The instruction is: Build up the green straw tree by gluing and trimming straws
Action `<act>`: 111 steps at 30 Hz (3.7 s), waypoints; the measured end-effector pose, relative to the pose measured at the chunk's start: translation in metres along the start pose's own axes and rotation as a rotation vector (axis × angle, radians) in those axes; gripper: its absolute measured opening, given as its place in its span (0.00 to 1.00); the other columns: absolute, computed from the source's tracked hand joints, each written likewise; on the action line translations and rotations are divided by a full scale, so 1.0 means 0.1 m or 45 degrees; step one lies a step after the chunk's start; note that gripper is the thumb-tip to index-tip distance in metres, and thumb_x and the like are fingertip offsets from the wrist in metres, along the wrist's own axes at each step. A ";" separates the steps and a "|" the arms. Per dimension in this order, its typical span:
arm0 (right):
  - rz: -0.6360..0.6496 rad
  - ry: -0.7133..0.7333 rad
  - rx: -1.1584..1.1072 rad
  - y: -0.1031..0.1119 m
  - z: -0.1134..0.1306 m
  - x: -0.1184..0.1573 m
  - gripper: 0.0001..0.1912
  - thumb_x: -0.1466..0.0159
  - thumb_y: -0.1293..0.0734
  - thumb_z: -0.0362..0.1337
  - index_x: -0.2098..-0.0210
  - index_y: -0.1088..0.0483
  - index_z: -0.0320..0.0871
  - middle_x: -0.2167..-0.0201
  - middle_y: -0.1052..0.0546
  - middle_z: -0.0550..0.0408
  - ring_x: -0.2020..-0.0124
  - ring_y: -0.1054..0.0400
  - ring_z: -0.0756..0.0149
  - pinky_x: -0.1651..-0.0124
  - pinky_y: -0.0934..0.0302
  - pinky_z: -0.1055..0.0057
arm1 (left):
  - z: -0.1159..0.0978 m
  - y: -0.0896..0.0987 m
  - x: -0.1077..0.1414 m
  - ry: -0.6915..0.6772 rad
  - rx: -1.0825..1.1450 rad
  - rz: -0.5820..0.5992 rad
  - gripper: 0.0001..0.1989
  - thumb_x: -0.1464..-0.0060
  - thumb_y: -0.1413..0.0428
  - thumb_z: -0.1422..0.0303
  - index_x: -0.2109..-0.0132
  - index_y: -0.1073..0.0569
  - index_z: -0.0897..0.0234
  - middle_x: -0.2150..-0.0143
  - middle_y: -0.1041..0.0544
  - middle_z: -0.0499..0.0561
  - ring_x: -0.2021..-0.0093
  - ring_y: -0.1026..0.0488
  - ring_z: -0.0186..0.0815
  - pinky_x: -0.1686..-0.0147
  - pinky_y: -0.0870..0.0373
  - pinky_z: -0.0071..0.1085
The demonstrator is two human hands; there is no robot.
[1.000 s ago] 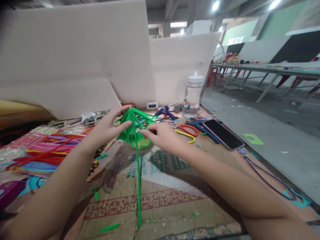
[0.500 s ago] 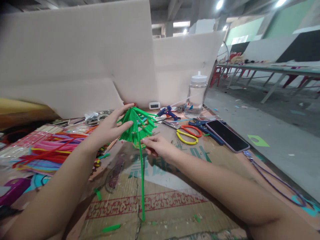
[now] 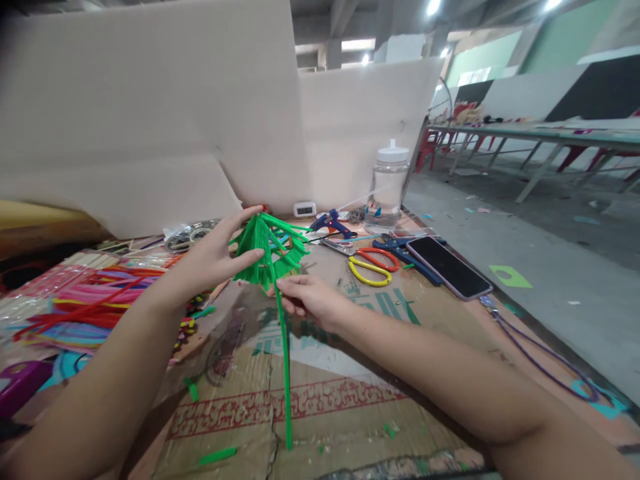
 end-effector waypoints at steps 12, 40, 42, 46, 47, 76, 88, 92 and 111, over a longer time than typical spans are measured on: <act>-0.039 0.020 0.057 -0.07 -0.03 0.00 0.23 0.44 0.29 0.56 0.70 0.30 0.40 0.87 0.37 0.68 0.87 0.54 0.79 0.83 0.63 0.75 | -0.08 -0.01 0.00 -0.098 -0.074 0.002 0.33 0.40 0.44 0.61 0.31 0.42 0.64 0.33 0.35 0.59 0.35 0.36 0.46 0.36 0.38 0.42; -0.203 0.158 1.252 0.46 1.20 0.42 0.14 0.36 0.35 0.47 0.71 0.27 0.44 0.80 0.26 0.58 0.81 0.38 0.73 0.77 0.47 0.73 | 0.20 -0.14 -0.02 0.023 0.408 0.073 0.31 0.36 0.49 0.57 0.29 0.43 0.57 0.29 0.39 0.53 0.30 0.41 0.45 0.31 0.45 0.43; -0.281 0.203 1.291 0.52 1.20 0.40 0.14 0.37 0.34 0.47 0.71 0.28 0.43 0.79 0.26 0.58 0.80 0.38 0.72 0.76 0.47 0.73 | 0.20 -0.14 -0.01 0.034 0.405 0.053 0.31 0.36 0.48 0.57 0.30 0.42 0.57 0.29 0.38 0.53 0.30 0.40 0.45 0.31 0.44 0.43; -0.517 0.331 1.609 0.64 1.27 0.40 0.13 0.36 0.35 0.45 0.70 0.28 0.42 0.76 0.25 0.57 0.76 0.36 0.70 0.71 0.47 0.71 | 0.19 -0.13 -0.02 0.061 0.339 -0.026 0.28 0.36 0.49 0.62 0.31 0.39 0.59 0.31 0.35 0.54 0.32 0.38 0.43 0.31 0.43 0.44; -0.561 0.361 1.689 0.68 1.29 0.40 0.12 0.36 0.35 0.44 0.69 0.27 0.42 0.75 0.25 0.57 0.74 0.36 0.69 0.69 0.47 0.70 | 0.18 -0.13 -0.02 0.069 0.326 -0.043 0.27 0.36 0.50 0.63 0.31 0.39 0.59 0.31 0.34 0.54 0.32 0.37 0.43 0.31 0.43 0.44; -0.529 0.389 1.815 0.62 1.31 0.42 0.13 0.34 0.36 0.43 0.60 0.23 0.42 0.67 0.20 0.53 0.66 0.29 0.63 0.64 0.44 0.70 | 0.18 0.00 0.00 0.123 0.214 -0.120 0.28 0.39 0.45 0.56 0.36 0.32 0.62 0.37 0.28 0.58 0.39 0.30 0.46 0.37 0.37 0.47; -0.544 0.331 1.873 0.71 1.27 0.39 0.14 0.34 0.37 0.45 0.62 0.24 0.42 0.65 0.20 0.52 0.66 0.29 0.63 0.64 0.44 0.69 | 0.17 0.00 -0.04 0.112 0.081 -0.155 0.25 0.39 0.46 0.57 0.38 0.31 0.62 0.41 0.26 0.56 0.42 0.29 0.43 0.40 0.34 0.42; -0.571 0.221 1.948 0.86 1.27 0.36 0.16 0.33 0.38 0.46 0.59 0.24 0.43 0.61 0.19 0.49 0.61 0.27 0.60 0.61 0.41 0.68 | 0.21 -0.02 -0.05 0.094 0.071 -0.147 0.24 0.37 0.50 0.56 0.40 0.29 0.64 0.42 0.26 0.57 0.41 0.30 0.43 0.38 0.36 0.42; -0.351 -0.159 2.144 1.76 0.72 0.21 0.36 0.50 0.30 0.32 0.40 0.32 0.46 0.42 0.26 0.45 0.47 0.29 0.49 0.52 0.35 0.66 | 0.28 -0.02 -0.05 0.047 0.199 -0.149 0.23 0.36 0.48 0.59 0.39 0.29 0.66 0.45 0.26 0.58 0.42 0.30 0.42 0.40 0.36 0.38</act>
Point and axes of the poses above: each hand's wrist, its own x-axis away from the middle knuckle, its own y-axis out of the back of the hand, z = x × y, the point moved 4 cm from there along -x, towards the middle knuckle
